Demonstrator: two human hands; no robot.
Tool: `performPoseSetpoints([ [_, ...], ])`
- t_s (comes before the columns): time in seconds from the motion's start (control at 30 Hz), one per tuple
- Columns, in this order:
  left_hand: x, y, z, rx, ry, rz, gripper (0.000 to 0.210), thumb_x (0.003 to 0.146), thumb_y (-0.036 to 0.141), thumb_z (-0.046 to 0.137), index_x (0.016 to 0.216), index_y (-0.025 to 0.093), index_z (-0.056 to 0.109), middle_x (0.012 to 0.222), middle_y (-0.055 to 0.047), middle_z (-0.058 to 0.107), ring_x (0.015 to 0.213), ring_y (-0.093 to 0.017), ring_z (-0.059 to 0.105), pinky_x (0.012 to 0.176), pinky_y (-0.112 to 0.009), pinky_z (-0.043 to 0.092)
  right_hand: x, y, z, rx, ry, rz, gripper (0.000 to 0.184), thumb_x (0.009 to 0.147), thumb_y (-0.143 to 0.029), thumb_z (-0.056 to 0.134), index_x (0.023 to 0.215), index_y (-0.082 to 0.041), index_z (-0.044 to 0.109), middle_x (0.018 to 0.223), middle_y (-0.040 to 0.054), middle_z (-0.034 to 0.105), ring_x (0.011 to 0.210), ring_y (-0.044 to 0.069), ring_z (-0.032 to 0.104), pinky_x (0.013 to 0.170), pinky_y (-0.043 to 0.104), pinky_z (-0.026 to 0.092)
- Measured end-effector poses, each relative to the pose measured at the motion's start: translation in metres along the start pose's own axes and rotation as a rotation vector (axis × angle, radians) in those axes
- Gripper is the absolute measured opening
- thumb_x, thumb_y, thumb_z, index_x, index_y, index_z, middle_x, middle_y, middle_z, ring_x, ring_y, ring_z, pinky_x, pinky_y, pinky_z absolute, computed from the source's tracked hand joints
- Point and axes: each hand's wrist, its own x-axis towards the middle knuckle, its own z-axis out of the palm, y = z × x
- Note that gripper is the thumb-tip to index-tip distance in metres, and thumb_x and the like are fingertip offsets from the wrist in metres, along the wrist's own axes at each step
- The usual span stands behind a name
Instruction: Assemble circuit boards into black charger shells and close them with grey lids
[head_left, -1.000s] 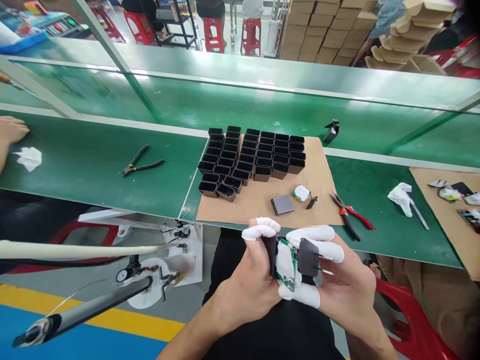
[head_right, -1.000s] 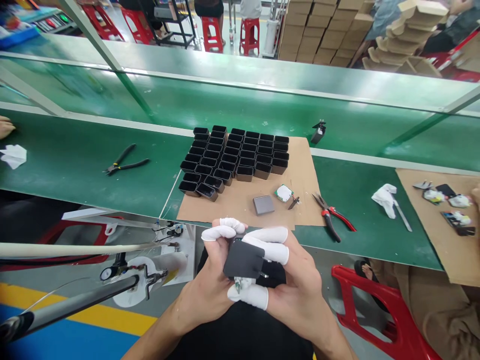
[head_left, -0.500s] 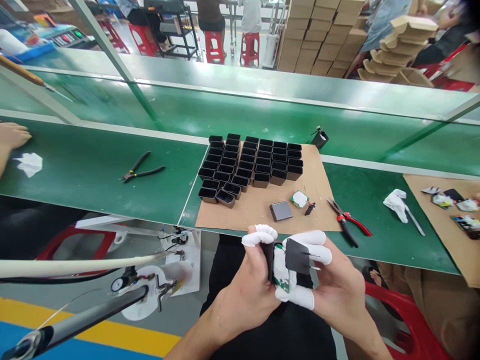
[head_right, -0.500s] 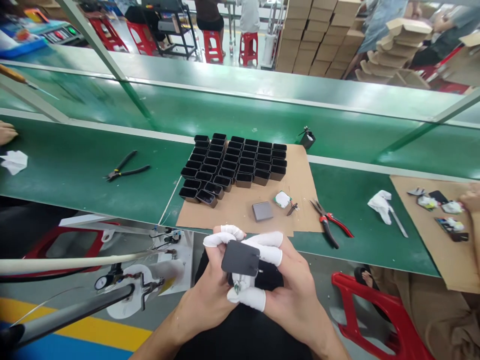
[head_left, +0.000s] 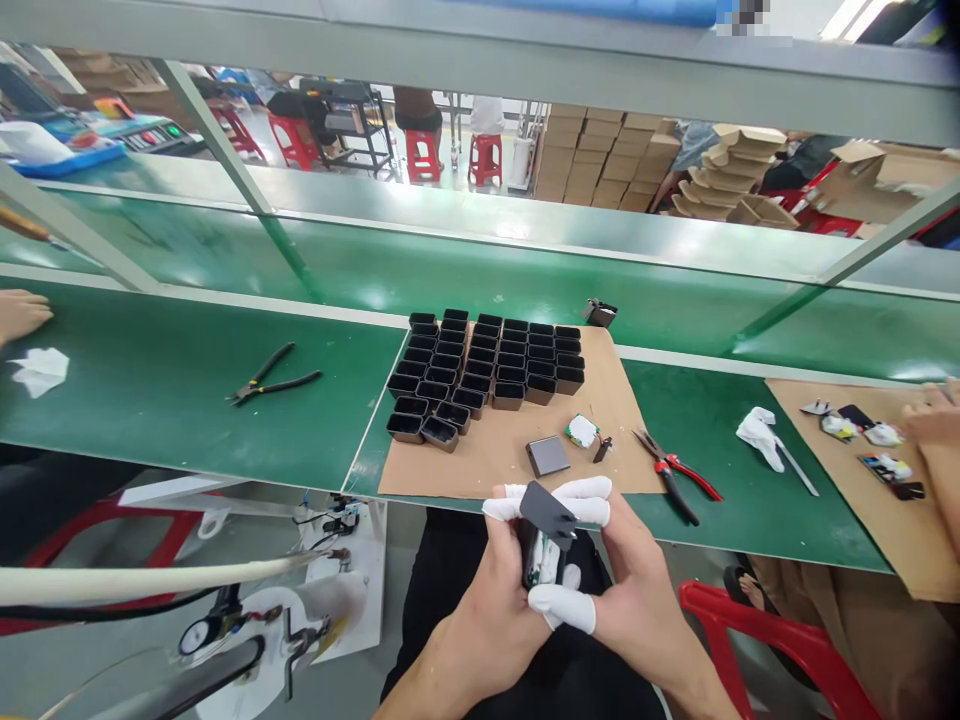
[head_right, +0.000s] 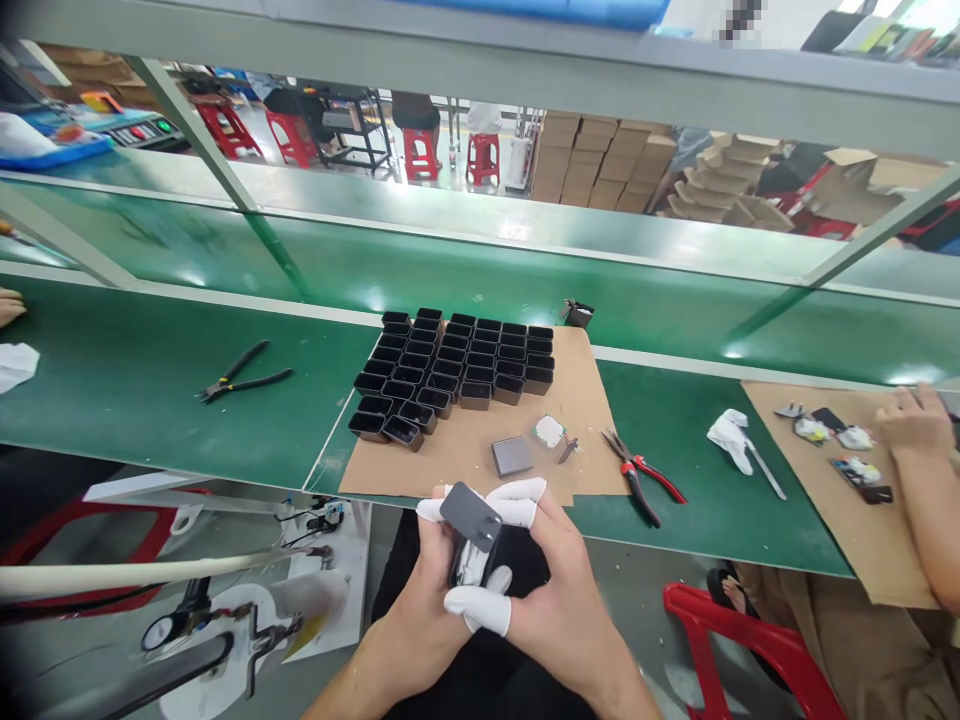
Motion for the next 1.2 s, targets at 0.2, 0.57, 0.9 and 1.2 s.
performPoseSetpoints([
  [0.2,0.013,0.016,0.002,-0.217,0.112,-0.004,0.046,0.097,0.040,0.082,0.132,0.027,0.055,0.126,-0.008,0.068,0.107,-0.021,0.071,0.098,-0.038,0.063,-0.009,0.019,-0.005,0.079,0.004,-0.071,0.052,0.093,-0.036,0.087,0.141,-0.029,0.067,0.135,0.0119,0.072,0.124,0.030,0.072,0.107,0.045,0.063],
  [0.57,0.024,0.035,-0.014,-0.426,0.027,-0.257,0.051,0.096,0.062,0.078,0.111,0.029,0.043,0.067,0.005,0.068,0.052,-0.013,0.064,0.042,-0.015,0.031,-0.008,0.016,-0.014,-0.161,-0.092,-0.358,0.076,0.087,-0.008,0.083,0.157,-0.026,0.060,0.147,0.0153,0.069,0.136,0.029,0.072,0.115,0.042,0.064],
  [0.9,0.012,0.037,-0.028,-0.344,-0.123,-0.018,0.065,0.095,0.064,0.081,0.145,0.034,0.052,0.140,-0.012,0.066,0.099,-0.021,0.073,0.088,-0.036,0.064,-0.004,0.018,-0.028,0.170,0.033,-0.123,0.066,0.081,-0.018,0.091,0.143,-0.028,0.071,0.131,0.0128,0.072,0.123,0.033,0.072,0.108,0.049,0.064],
  [1.2,0.024,0.027,-0.024,-0.339,0.157,-0.002,0.048,0.086,0.045,0.095,0.121,0.026,0.069,0.122,-0.008,0.073,0.113,-0.024,0.073,0.104,-0.039,0.061,0.013,0.017,-0.032,0.431,-0.019,0.213,0.049,0.088,-0.030,0.096,0.134,-0.033,0.080,0.115,0.0041,0.082,0.104,0.019,0.078,0.104,0.031,0.065],
])
